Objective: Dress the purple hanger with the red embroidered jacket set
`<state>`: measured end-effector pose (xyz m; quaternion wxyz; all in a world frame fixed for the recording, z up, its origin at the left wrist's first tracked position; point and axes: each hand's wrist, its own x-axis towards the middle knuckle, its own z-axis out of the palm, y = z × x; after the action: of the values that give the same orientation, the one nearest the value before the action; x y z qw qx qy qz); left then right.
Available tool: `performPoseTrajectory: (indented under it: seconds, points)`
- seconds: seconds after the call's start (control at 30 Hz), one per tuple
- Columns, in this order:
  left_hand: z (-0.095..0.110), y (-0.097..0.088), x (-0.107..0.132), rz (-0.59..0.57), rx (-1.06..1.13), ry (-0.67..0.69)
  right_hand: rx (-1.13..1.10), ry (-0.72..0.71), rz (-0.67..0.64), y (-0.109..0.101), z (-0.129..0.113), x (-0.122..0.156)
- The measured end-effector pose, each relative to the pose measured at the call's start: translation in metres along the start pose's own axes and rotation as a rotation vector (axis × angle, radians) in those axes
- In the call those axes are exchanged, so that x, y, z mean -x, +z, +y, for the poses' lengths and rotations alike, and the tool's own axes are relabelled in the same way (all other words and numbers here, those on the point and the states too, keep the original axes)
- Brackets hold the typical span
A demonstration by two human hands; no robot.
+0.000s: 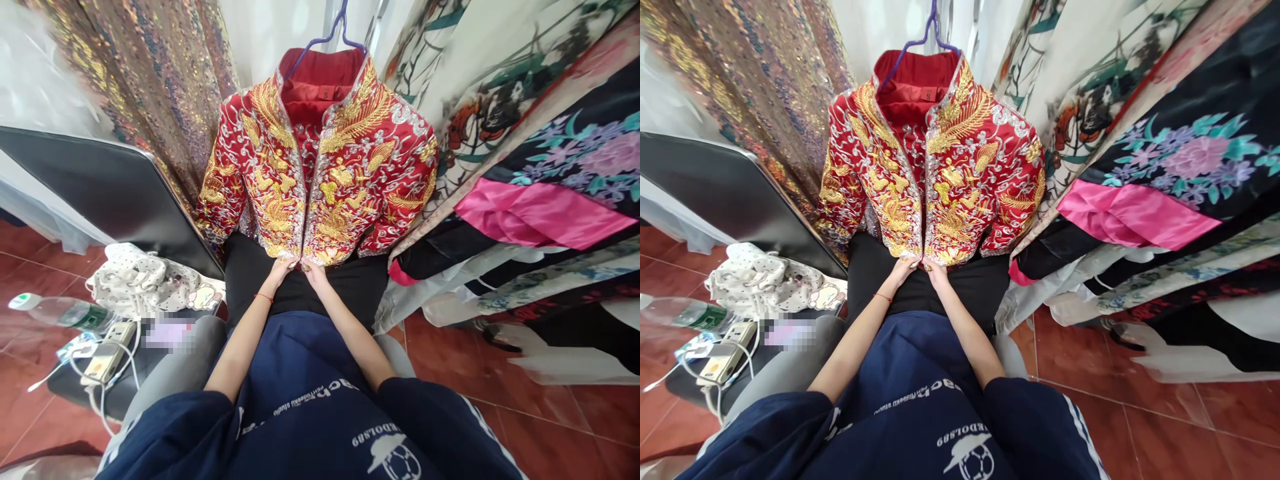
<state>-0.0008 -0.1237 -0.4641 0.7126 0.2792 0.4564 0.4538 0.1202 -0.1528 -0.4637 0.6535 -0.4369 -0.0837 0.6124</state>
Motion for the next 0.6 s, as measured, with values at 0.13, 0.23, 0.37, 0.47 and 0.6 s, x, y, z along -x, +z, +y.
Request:
performPoseTrajectory:
  seconds: [0.13, 0.23, 0.37, 0.47, 0.6]
  points:
    - [0.0, 0.0, 0.001, 0.052, -0.038, 0.013, 0.071, 0.087, 0.094, 0.0, 0.006, -0.008]
    - [-0.001, -0.001, 0.002, 0.064, -0.053, 0.021, 0.131, 0.156, 0.137, -0.001, 0.01, -0.016]
    - [-0.002, -0.001, 0.002, 0.068, -0.069, 0.028, 0.177, 0.197, 0.172, -0.002, 0.013, -0.024]
    - [-0.003, -0.001, 0.001, 0.089, -0.079, 0.044, 0.204, 0.2, 0.158, -0.005, 0.015, -0.025]
    - [-0.006, 0.0, 0.0, 0.123, -0.087, 0.068, 0.216, 0.108, 0.018, -0.009, 0.019, -0.021]
